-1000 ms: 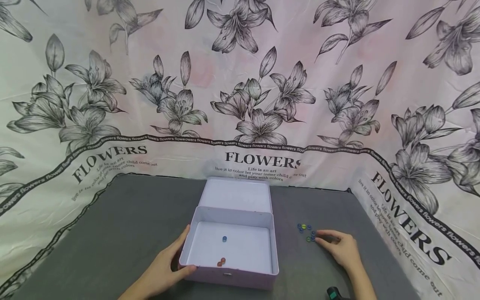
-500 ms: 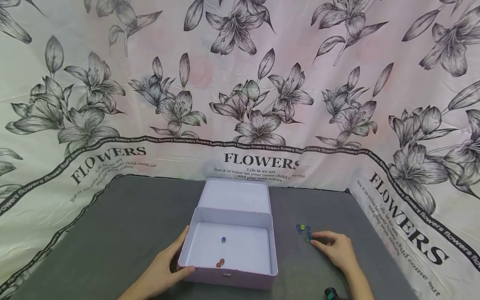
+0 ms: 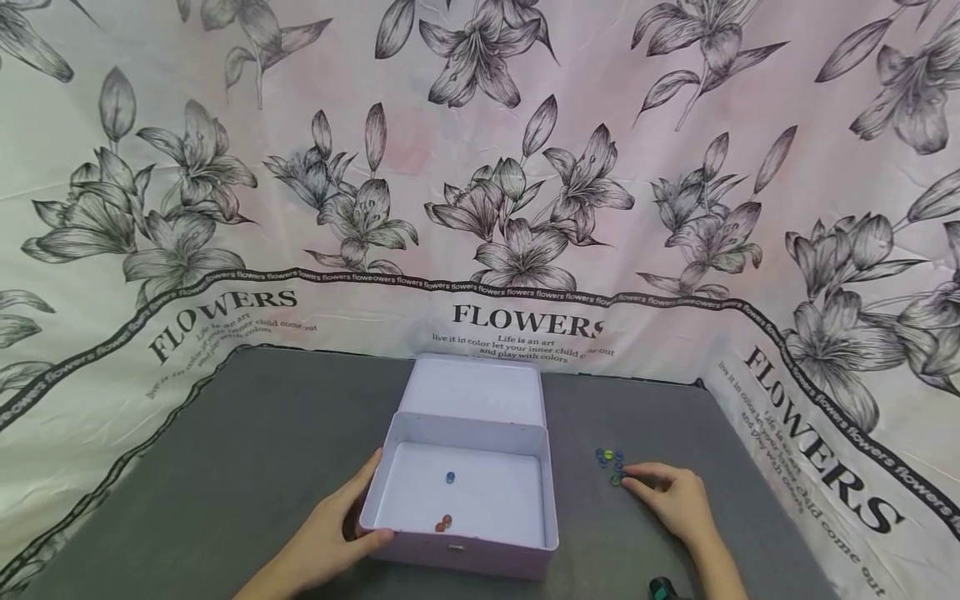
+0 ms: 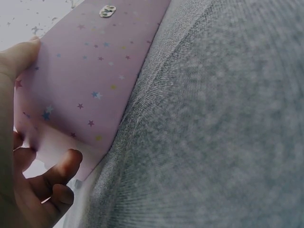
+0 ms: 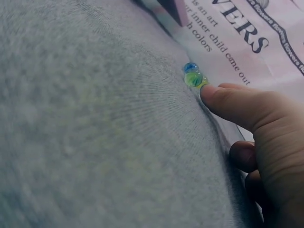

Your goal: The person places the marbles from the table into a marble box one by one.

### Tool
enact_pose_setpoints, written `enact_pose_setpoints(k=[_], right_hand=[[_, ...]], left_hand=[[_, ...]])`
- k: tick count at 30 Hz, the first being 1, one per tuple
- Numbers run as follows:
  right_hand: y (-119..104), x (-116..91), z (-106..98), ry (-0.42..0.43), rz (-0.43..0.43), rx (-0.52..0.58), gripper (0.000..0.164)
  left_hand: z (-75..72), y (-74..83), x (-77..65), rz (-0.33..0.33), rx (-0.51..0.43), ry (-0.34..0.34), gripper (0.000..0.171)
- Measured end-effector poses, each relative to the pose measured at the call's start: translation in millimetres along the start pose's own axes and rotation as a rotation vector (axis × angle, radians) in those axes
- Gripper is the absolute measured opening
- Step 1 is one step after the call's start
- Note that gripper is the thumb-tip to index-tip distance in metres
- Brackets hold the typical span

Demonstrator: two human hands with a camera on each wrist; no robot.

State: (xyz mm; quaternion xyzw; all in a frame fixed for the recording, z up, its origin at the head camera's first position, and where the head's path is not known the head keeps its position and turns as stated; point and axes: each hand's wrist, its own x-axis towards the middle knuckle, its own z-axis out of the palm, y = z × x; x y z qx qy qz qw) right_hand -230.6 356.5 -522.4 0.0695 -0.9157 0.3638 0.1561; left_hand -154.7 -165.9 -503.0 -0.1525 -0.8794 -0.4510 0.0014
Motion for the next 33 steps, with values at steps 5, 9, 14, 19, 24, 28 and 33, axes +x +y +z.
enact_pose_setpoints(k=[5,9,14,19,24,28,33], right_hand=[[-1.8,1.4,-2.3,-0.024,0.094,0.033,0.023],[-5.3,3.9,-1.5,-0.014,0.143,0.066,0.029],[-11.1,6.5,-2.9,-0.002,0.147,0.105,0.030],[-18.2,14.6,-3.6,-0.010,0.143,0.135,0.033],[-28.8,26.3,-0.6,-0.002,0.098,0.152,0.032],[-41.7,38.2,4.1,0.004,0.064,0.163,0.029],[-60.7,52.4,9.9,-0.006,0.045,0.196,0.029]], left_hand=[[-0.1,-1.0,-1.1,0.004,0.012,0.006,0.111],[-0.4,-1.5,-5.5,0.000,0.021,0.015,0.113],[0.1,-1.3,-6.5,-0.006,0.034,0.013,0.115],[-0.9,-0.8,-5.1,0.000,0.039,0.010,0.115],[-1.7,-0.3,-4.4,-0.003,0.021,0.002,0.115],[-1.3,0.3,-3.3,-0.008,-0.005,-0.002,0.115],[0.2,1.2,-1.0,-0.009,-0.006,0.007,0.114]])
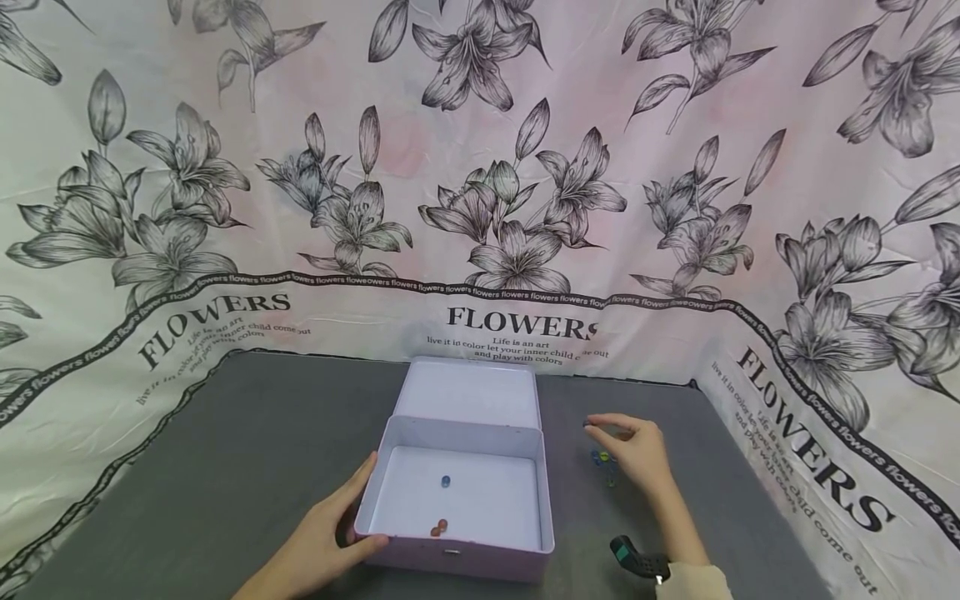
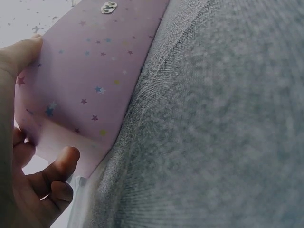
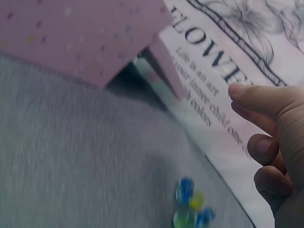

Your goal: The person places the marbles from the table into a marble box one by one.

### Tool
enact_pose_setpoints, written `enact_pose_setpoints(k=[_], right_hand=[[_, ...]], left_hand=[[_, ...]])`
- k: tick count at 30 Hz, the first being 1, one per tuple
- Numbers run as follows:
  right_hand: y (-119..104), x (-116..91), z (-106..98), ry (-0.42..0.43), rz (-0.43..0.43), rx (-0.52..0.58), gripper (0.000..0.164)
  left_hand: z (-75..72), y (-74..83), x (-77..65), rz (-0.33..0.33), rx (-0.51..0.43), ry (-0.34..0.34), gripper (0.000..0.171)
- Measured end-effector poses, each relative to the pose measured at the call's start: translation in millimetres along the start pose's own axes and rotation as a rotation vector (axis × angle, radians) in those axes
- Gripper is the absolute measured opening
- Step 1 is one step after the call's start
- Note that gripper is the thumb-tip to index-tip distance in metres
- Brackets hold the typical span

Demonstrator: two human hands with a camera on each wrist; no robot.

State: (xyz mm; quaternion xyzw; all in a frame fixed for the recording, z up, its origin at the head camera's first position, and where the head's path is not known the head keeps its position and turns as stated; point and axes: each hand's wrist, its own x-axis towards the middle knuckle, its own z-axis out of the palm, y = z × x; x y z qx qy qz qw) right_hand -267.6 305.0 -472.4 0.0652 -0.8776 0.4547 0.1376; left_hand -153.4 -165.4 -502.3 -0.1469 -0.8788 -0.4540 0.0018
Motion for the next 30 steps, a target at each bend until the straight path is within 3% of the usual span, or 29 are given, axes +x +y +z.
enact_pose_setpoints(k=[8,17,30], right_hand=[[-35.0,21.8,15.3,-0.051,-0.035,0.057,0.033],[-70.1,43.3,34.7,-0.061,-0.153,0.052,0.027],[-122.4,60.1,73.4,-0.206,-0.292,0.138,0.018]], left_hand=[[0.5,0.5,0.0,0.002,0.006,0.001,0.114],[0.9,0.0,0.5,-0.009,0.014,0.002,0.111],[0.4,0.8,0.8,-0.012,0.007,-0.001,0.112]])
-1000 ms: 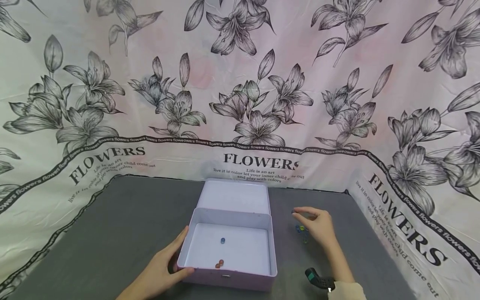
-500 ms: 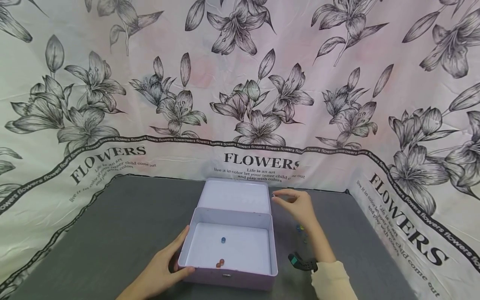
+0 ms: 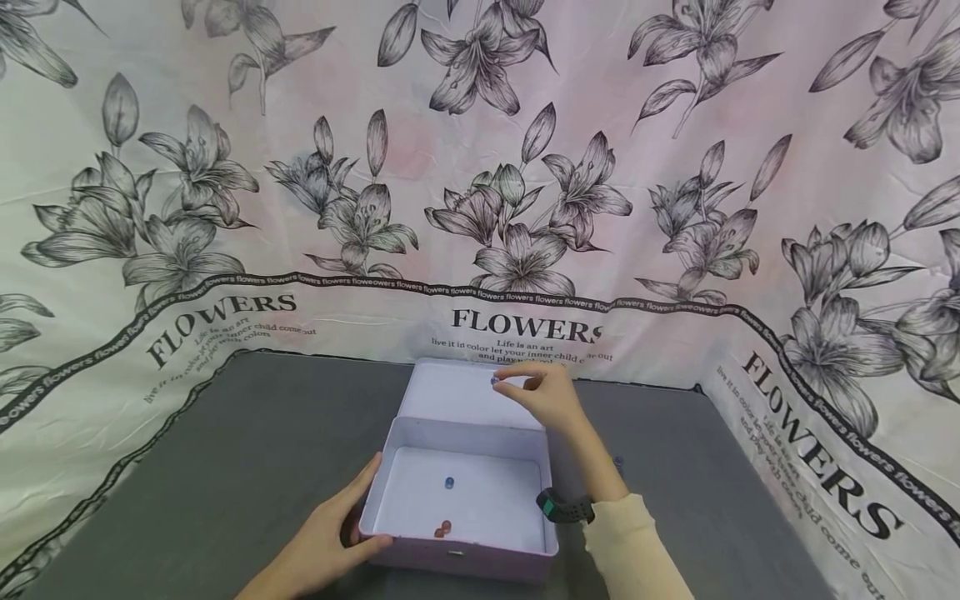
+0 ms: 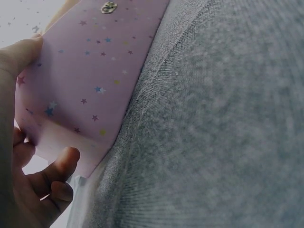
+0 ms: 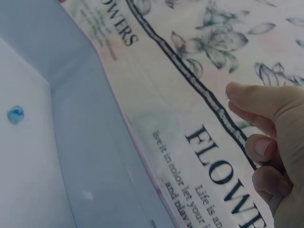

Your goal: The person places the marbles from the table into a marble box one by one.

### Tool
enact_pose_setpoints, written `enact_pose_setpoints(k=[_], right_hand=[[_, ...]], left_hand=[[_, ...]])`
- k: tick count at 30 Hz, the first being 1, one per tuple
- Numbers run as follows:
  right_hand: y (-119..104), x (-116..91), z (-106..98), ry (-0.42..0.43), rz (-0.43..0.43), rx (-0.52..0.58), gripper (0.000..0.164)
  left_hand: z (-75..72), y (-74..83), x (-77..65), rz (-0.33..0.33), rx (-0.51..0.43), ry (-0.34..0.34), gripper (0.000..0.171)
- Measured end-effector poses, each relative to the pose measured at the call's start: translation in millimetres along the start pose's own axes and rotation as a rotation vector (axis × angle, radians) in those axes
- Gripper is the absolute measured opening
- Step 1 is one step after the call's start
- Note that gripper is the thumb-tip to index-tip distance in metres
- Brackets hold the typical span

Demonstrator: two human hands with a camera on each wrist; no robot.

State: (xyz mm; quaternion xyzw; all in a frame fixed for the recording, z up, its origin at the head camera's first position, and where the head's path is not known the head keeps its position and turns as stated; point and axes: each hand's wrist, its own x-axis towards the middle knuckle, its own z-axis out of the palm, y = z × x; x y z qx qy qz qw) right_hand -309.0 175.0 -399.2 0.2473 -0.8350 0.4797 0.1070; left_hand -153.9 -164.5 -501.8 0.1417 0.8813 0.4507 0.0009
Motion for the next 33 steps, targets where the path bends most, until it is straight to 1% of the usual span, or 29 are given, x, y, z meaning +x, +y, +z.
enact_pose_setpoints(k=[5,10,13,19,23,28,33], right_hand=[[-7.6,4.5,20.9,-0.080,-0.041,-0.001,0.016],[-14.1,5.5,45.2,-0.162,-0.105,-0.027,0.014],[-16.0,6.9,55.7,-0.209,-0.118,-0.032,0.014],[-15.5,7.8,65.8,-0.271,-0.115,-0.066,0.014],[-12.7,8.7,70.6,-0.324,-0.146,-0.097,0.012],[-10.7,8.8,78.3,-0.406,-0.195,-0.114,0.011],[-9.4,4.9,87.0,-0.478,-0.198,-0.163,0.008]], left_hand=[[1.0,-1.4,-2.4,0.011,-0.005,-0.007,0.111],[1.5,-1.8,-4.4,0.013,-0.015,-0.010,0.110],[1.5,-1.6,-4.7,0.011,-0.013,-0.007,0.109],[0.3,0.2,-6.2,0.045,-0.004,0.005,0.107],[-0.2,0.7,-7.1,0.056,-0.001,0.007,0.105],[-0.3,0.0,-5.6,0.062,0.012,0.021,0.105],[-0.9,-0.5,-3.8,0.052,0.000,0.013,0.109]])
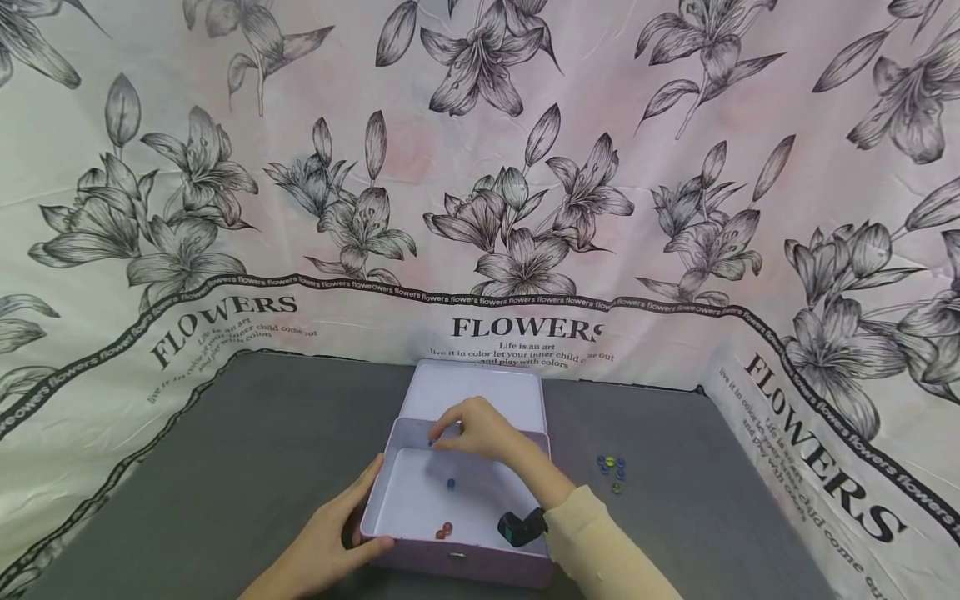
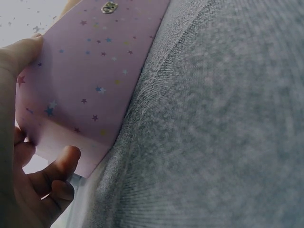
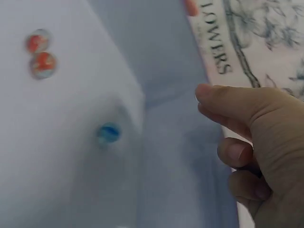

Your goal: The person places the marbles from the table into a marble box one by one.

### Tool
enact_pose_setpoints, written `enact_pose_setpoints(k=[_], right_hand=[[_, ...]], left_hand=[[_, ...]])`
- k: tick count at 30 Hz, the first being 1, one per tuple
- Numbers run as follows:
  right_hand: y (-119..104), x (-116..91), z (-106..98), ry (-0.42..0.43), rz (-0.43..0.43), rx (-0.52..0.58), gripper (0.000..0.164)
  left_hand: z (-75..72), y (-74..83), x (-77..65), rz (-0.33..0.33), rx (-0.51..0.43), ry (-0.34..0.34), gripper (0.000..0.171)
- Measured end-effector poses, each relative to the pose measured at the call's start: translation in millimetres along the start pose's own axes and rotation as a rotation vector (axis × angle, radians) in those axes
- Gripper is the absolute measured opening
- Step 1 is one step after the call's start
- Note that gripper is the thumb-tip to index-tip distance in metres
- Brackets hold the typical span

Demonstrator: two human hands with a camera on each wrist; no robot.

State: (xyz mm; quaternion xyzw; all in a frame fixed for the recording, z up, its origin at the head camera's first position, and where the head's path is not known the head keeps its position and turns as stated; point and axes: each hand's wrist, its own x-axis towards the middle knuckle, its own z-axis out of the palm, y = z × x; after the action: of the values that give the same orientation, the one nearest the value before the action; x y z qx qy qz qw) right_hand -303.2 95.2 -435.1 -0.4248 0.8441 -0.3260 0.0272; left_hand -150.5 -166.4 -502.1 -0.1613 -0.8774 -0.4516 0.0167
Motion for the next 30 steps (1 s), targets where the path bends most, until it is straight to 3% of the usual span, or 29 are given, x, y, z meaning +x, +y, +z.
enact_pose_setpoints(k=[6,15,19,25,30], right_hand=[[0.6,-4.0,12.9,-0.134,0.065,-0.062,0.007],[-2.0,-4.5,18.8,-0.187,0.066,-0.214,0.005],[-2.7,-5.3,20.6,-0.220,0.076,-0.234,0.004],[-5.4,-5.3,15.3,-0.194,0.059,-0.226,0.008],[-9.0,-10.4,-3.1,-0.108,0.053,-0.135,0.011]], left_hand=[[-0.6,0.6,0.7,-0.015,-0.006,-0.012,0.108],[-0.6,0.0,0.9,-0.015,-0.006,-0.009,0.109],[-0.6,-0.4,1.0,-0.025,-0.015,-0.016,0.109],[-0.5,-1.0,2.1,-0.015,-0.008,-0.010,0.108],[-0.5,-1.6,2.0,-0.010,-0.011,-0.007,0.107]])
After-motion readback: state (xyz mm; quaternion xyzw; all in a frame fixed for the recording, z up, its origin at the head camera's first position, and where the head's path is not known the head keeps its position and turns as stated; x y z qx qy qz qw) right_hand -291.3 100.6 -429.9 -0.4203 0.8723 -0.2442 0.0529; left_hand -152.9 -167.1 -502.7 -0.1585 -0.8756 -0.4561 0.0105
